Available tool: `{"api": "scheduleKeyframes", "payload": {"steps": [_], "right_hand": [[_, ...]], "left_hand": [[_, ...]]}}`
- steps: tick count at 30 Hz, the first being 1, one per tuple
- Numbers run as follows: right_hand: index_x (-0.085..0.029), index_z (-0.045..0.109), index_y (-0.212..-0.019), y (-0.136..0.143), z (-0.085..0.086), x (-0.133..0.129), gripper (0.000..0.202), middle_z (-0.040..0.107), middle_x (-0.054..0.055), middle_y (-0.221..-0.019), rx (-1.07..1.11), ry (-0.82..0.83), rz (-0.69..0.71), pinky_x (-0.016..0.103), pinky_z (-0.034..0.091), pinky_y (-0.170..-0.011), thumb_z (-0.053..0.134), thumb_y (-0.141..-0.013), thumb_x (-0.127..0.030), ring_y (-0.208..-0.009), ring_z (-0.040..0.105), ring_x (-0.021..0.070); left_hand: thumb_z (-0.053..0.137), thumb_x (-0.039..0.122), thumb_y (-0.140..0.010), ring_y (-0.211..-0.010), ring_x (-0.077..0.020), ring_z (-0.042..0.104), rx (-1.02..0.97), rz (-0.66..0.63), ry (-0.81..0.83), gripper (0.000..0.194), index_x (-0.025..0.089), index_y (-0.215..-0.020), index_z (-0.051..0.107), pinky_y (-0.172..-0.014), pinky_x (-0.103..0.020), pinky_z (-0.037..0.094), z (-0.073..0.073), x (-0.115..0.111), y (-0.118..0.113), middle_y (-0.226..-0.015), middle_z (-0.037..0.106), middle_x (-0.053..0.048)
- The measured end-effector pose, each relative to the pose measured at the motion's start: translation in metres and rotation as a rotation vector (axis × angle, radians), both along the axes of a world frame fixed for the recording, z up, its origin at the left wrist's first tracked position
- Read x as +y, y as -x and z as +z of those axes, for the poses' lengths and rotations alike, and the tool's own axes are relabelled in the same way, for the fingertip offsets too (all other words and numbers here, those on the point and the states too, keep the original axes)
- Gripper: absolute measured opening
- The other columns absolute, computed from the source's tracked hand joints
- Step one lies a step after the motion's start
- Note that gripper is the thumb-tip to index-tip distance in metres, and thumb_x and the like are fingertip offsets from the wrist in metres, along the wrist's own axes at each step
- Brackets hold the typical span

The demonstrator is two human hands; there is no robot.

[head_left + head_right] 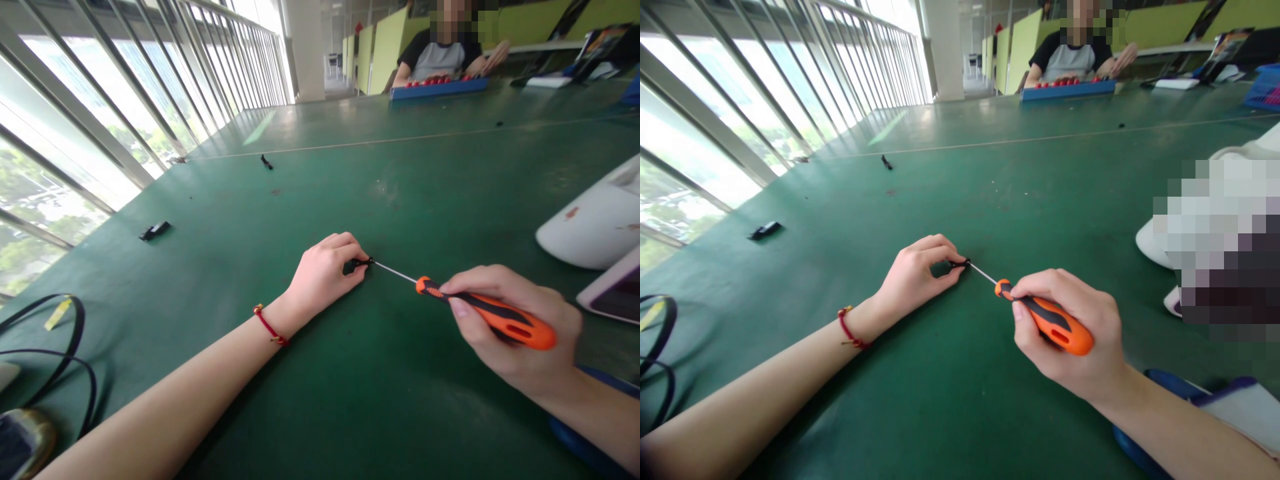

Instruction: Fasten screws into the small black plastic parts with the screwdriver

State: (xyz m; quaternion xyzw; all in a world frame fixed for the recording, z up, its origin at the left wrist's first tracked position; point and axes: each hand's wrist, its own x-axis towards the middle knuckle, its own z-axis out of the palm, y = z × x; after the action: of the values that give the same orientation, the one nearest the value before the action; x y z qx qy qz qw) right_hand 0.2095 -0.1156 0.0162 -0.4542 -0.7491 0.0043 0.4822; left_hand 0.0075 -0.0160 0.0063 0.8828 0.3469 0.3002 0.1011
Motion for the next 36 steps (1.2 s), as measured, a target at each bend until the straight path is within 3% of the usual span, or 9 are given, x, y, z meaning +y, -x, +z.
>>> {"api": "scheduleKeyframes", "payload": {"steps": [7, 11, 16, 21, 27, 30, 32, 34, 36], "right_hand": [[-0.023, 0.05, -0.114, 0.0013, -0.0034, 0.0018, 0.047, 0.055, 0.002, -0.083, 0.294, 0.027, 0.06, 0.028, 0.05, -0.055, 0.064, -0.07, -0.016, -0.068, 0.058, 0.0147], [-0.025, 0.058, -0.099, 0.0018, -0.003, 0.0001, 0.022, 0.052, -0.001, -0.064, 0.172, 0.106, 0.032, 0.027, 0.043, -0.046, 0.058, -0.077, -0.021, -0.056, 0.054, 0.0133], [-0.027, 0.047, -0.119, 0.0044, -0.0026, 0.0019, 0.054, 0.055, 0.004, -0.084, 0.254, -0.047, -0.035, 0.034, 0.051, -0.066, 0.065, -0.07, -0.016, -0.072, 0.057, 0.0179], [-0.027, 0.054, -0.107, 0.0055, -0.0015, -0.0004, 0.034, 0.05, 0.0, -0.066, 0.156, 0.06, 0.022, 0.029, 0.046, -0.045, 0.062, -0.075, -0.02, -0.053, 0.052, 0.0139], [-0.028, 0.046, -0.12, 0.0076, 0.0002, 0.0001, 0.054, 0.053, 0.003, -0.084, 0.245, -0.048, 0.007, 0.034, 0.052, -0.058, 0.065, -0.07, -0.018, -0.068, 0.057, 0.0173], [-0.024, 0.054, -0.108, 0.0053, -0.0001, -0.0008, 0.035, 0.053, -0.001, -0.071, 0.133, 0.041, 0.037, 0.028, 0.049, -0.051, 0.062, -0.074, -0.021, -0.058, 0.055, 0.0127], [-0.024, 0.059, -0.099, 0.0041, -0.0013, -0.0019, 0.023, 0.058, 0.001, -0.077, 0.1, 0.022, 0.002, 0.026, 0.049, -0.05, 0.061, -0.076, -0.018, -0.06, 0.057, 0.0117], [-0.025, 0.058, -0.104, 0.0041, -0.0025, -0.0022, 0.032, 0.058, 0.005, -0.092, 0.17, -0.043, -0.028, 0.028, 0.053, -0.057, 0.062, -0.074, -0.015, -0.071, 0.06, 0.0148], [-0.025, 0.053, -0.115, 0.0048, -0.0028, -0.0016, 0.047, 0.055, 0.006, -0.093, 0.221, -0.073, -0.017, 0.032, 0.054, -0.061, 0.064, -0.071, -0.015, -0.076, 0.059, 0.0172]], "left_hand": [[0.057, 0.015, -0.076, -0.08, -0.0138, 0.059, 0.014, -0.005, -0.024, 0.009, 0.017, -0.079, 0.066, -0.072, -0.024, 0.05, -0.0005, 0.0, -0.0002, -0.087, 0.065, -0.001], [0.057, 0.015, -0.077, -0.081, -0.014, 0.059, 0.026, -0.005, -0.041, 0.01, 0.018, -0.08, 0.066, -0.073, -0.025, 0.05, -0.0006, -0.0002, -0.0003, -0.088, 0.066, -0.001], [0.056, 0.016, -0.077, -0.081, -0.0137, 0.059, 0.032, 0.003, -0.052, 0.01, 0.018, -0.08, 0.066, -0.073, -0.024, 0.05, -0.0001, -0.0009, -0.0003, -0.088, 0.066, -0.001], [0.055, 0.016, -0.078, -0.082, -0.0138, 0.059, 0.04, -0.002, -0.059, 0.012, 0.018, -0.081, 0.066, -0.073, -0.025, 0.05, 0.0005, -0.0018, 0.0, -0.089, 0.067, -0.001], [0.055, 0.016, -0.079, -0.082, -0.0138, 0.059, 0.038, -0.007, -0.064, 0.012, 0.018, -0.081, 0.066, -0.073, -0.025, 0.049, 0.0004, -0.0018, -0.0003, -0.089, 0.067, -0.001], [0.055, 0.016, -0.078, -0.082, -0.0139, 0.059, 0.039, -0.011, -0.063, 0.012, 0.018, -0.081, 0.066, -0.074, -0.025, 0.049, 0.0005, -0.0013, -0.0002, -0.088, 0.067, -0.001], [0.055, 0.016, -0.079, -0.082, -0.0139, 0.059, 0.039, -0.018, -0.061, 0.012, 0.018, -0.081, 0.066, -0.074, -0.025, 0.049, 0.0006, -0.001, 0.0, -0.089, 0.067, -0.001], [0.054, 0.016, -0.079, -0.082, -0.0138, 0.059, 0.039, -0.018, -0.061, 0.011, 0.018, -0.081, 0.066, -0.074, -0.025, 0.049, 0.0006, -0.001, 0.0001, -0.088, 0.067, -0.001], [0.055, 0.015, -0.078, -0.082, -0.0138, 0.059, 0.042, -0.013, -0.059, 0.012, 0.018, -0.081, 0.066, -0.074, -0.025, 0.049, 0.0008, -0.0013, 0.0001, -0.088, 0.067, -0.001]]}}
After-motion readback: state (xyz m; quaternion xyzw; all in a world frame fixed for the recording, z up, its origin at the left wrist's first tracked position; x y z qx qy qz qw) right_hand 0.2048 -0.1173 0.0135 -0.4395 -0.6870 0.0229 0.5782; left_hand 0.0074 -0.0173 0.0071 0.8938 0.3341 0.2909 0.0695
